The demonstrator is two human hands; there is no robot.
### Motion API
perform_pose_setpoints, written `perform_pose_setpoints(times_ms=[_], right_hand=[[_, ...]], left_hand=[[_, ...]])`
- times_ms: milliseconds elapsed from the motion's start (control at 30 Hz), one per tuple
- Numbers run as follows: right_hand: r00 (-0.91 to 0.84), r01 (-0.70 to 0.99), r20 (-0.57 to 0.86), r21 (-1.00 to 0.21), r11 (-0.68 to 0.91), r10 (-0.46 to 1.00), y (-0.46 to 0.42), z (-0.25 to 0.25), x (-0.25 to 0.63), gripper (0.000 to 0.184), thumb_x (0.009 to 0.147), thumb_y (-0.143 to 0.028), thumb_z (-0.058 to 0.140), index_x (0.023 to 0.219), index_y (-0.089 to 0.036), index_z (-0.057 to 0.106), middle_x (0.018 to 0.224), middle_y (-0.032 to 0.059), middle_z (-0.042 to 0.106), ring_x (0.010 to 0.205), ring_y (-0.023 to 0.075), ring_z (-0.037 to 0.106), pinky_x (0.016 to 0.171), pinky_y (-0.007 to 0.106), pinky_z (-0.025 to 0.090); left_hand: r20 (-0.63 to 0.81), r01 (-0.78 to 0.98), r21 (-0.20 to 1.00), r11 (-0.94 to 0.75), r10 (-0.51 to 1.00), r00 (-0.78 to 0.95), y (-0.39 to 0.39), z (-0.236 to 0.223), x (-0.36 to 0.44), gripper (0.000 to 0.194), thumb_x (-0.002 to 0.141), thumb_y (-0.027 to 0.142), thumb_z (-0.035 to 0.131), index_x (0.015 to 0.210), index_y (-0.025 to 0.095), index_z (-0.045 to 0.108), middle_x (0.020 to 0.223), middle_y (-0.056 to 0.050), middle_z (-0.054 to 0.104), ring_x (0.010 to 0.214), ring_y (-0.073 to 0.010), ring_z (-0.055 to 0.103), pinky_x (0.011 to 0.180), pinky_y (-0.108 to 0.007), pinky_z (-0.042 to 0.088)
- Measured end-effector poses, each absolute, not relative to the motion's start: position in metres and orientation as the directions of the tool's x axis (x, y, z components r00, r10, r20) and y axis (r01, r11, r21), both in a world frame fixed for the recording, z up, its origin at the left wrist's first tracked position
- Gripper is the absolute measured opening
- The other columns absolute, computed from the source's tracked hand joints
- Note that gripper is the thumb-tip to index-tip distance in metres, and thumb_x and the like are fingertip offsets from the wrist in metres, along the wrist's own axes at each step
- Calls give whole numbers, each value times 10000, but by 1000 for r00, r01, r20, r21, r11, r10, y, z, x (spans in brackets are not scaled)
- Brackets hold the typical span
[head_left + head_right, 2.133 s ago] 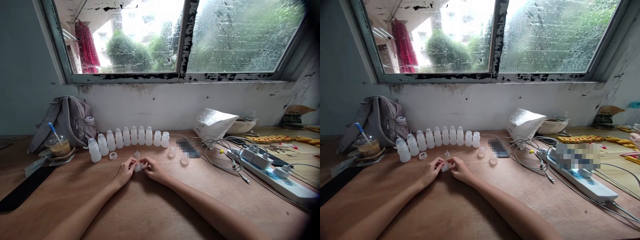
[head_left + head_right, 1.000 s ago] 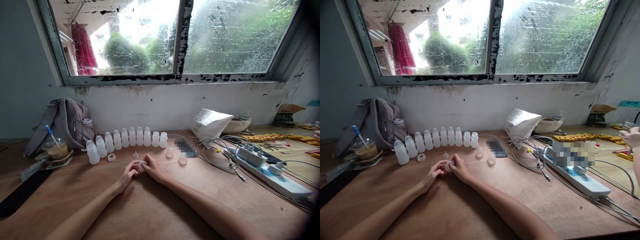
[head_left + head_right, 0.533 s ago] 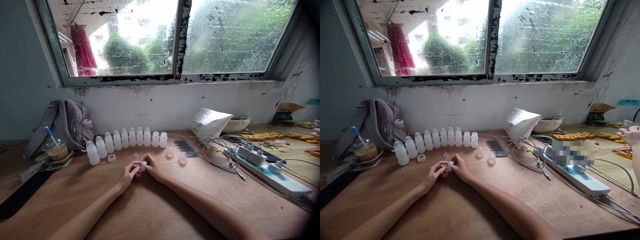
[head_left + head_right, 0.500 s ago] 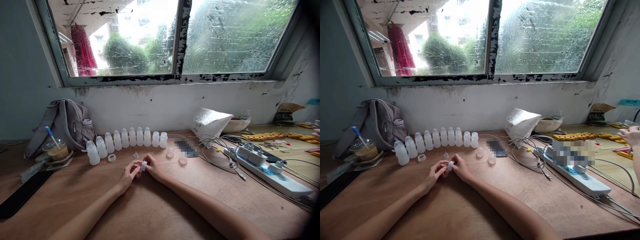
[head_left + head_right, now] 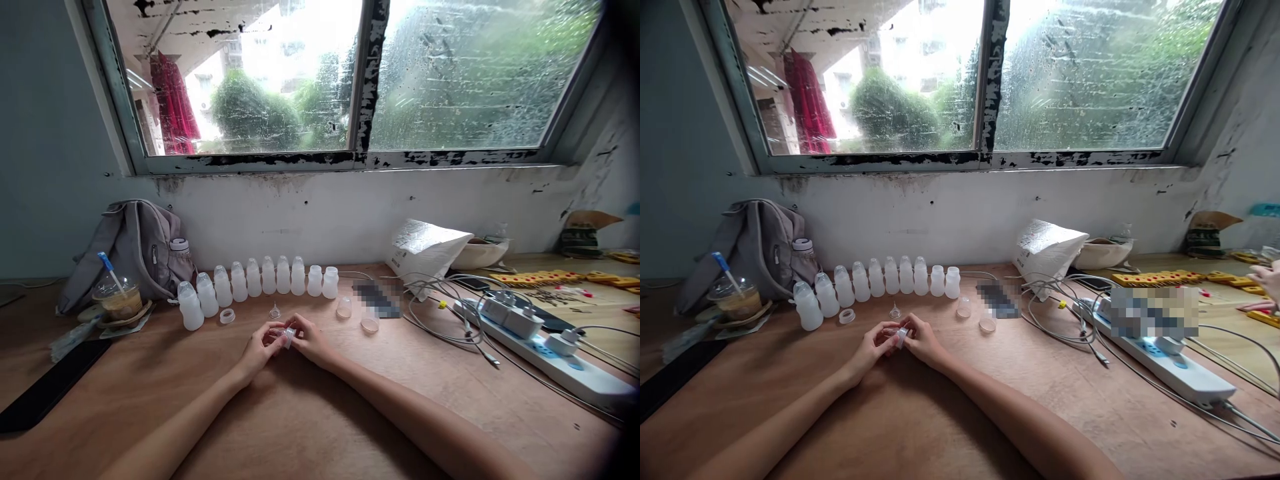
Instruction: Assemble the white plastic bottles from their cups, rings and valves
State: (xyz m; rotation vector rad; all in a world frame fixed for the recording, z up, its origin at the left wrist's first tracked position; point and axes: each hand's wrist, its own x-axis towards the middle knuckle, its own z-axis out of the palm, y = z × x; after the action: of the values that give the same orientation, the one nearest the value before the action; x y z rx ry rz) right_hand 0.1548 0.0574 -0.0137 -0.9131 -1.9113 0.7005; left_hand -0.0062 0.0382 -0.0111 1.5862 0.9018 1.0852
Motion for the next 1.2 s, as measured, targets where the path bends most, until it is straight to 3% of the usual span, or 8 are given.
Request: perform_pose_setpoints(times_ms=[133,233,433,633,800,933,1067,1200], right_hand=[[-420,370,490,-677,636,764,57,-10,162,156,760,-236,517,908,-188,526,805,18,597,682,121,522,586,218,403],[-354,439,529,-634,637,771,72,-9,170,272,762,-219,481,1032,-188,479,797,21,591,697,133,537,611,235,412],[-4,695,539,-604,390,842,133,10,197,508,759,-204,411,1258,-161,327,735,37,579,617,169,542,580,270,402],[74,879,443,-452,151,894,169,25,215,506,746,-179,472,1241,-127,382,731,101,584,632,214,545,578,290,367],[22,875,518,-424,235,855,167,28,220,224,791,-206,443,993,-177,538,936,132,541,750,216,539,609,293,377],[-72,843,589,-396,365,805,150,35,222,97,783,-232,473,826,-178,542,992,106,519,896,214,505,714,291,391],[-115,787,605,-429,444,788,121,39,224,132,794,-309,469,831,-183,488,819,46,560,744,171,534,667,276,410],[-167,650,617,-518,557,769,89,37,224,238,770,-336,512,946,-193,439,900,55,565,768,169,546,663,281,420]], left_hand=[[199,34,976,-214,946,256,38,-10,-6,366,726,402,592,992,157,535,902,-74,626,749,-160,573,562,-224,445],[182,41,980,-195,961,206,39,-12,-6,384,705,394,616,993,153,532,890,-75,626,781,-169,573,556,-219,442],[182,57,979,-196,963,199,43,-18,-6,377,674,368,650,961,149,542,852,-68,622,751,-161,567,538,-214,430],[186,53,979,-199,964,193,45,-21,-6,379,666,399,649,933,147,554,819,-63,618,748,-165,565,533,-216,429],[196,25,979,-204,962,189,45,-21,-6,388,695,446,608,931,142,555,813,-56,601,699,-143,546,511,-208,418],[188,29,980,-197,966,178,46,-20,-6,407,699,472,594,926,136,553,792,-48,583,667,-134,538,487,-201,413],[184,27,981,-192,966,180,45,-19,-5,400,698,469,595,916,137,550,782,-44,586,648,-128,536,486,-202,410],[180,36,981,-190,966,186,44,-19,-6,367,681,433,627,897,146,552,744,-33,593,663,-134,542,513,-209,414]])
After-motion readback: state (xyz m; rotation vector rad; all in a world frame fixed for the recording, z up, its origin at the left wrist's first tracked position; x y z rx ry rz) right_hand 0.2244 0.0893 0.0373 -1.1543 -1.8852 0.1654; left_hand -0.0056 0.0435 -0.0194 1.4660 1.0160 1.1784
